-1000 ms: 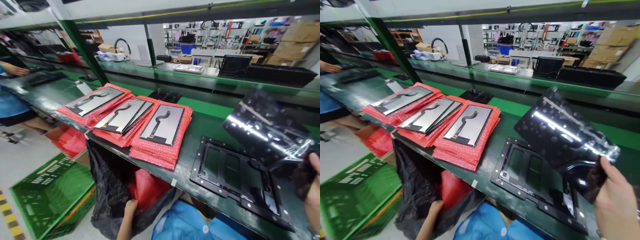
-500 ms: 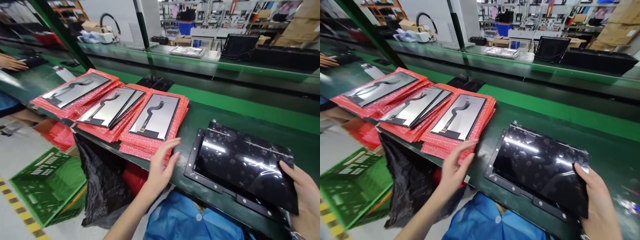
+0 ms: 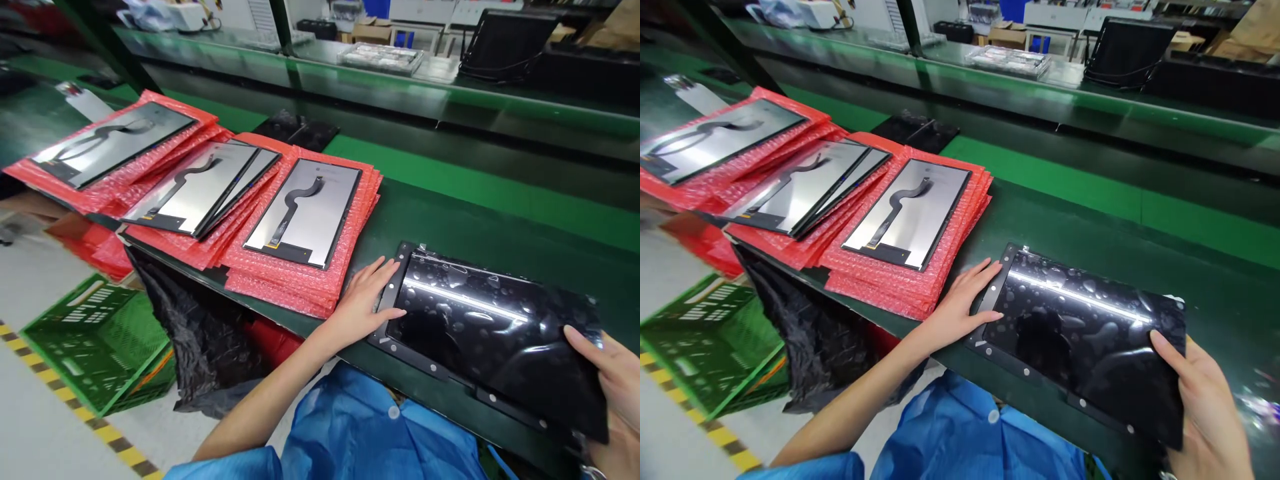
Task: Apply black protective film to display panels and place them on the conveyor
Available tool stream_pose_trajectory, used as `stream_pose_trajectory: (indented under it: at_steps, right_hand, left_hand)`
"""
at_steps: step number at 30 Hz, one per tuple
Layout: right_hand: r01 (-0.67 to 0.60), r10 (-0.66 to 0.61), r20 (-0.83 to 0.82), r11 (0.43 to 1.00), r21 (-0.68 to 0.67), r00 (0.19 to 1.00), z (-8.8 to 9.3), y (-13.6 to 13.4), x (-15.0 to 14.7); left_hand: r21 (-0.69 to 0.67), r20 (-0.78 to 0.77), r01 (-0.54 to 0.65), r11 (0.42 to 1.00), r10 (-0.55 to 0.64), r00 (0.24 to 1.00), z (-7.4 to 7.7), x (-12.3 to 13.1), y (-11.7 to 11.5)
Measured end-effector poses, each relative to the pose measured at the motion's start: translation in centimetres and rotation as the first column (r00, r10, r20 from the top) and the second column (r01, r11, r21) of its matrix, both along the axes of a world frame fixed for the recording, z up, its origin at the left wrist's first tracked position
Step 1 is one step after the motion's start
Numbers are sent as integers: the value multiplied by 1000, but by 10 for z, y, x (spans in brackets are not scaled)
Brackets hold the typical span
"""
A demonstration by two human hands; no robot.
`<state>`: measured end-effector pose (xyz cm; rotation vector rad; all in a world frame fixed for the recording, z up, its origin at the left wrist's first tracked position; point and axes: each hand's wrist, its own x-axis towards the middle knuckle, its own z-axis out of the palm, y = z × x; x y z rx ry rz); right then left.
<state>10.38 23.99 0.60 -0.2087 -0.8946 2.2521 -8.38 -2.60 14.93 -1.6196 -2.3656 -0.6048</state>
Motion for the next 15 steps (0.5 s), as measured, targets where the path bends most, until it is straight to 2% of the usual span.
stream_pose_trajectory:
  at_steps: [5,15]
  right_hand:
    - [-8,7,20,999,43,1000,-7,7,1]
    - [-1,-2,38,997,83,999,-8,6,2]
  left_hand:
    - [-12,-14,23,1000,-23,1000,0,-2,-1]
    - [-63,-40,0,998,-2,999,2,3,-2]
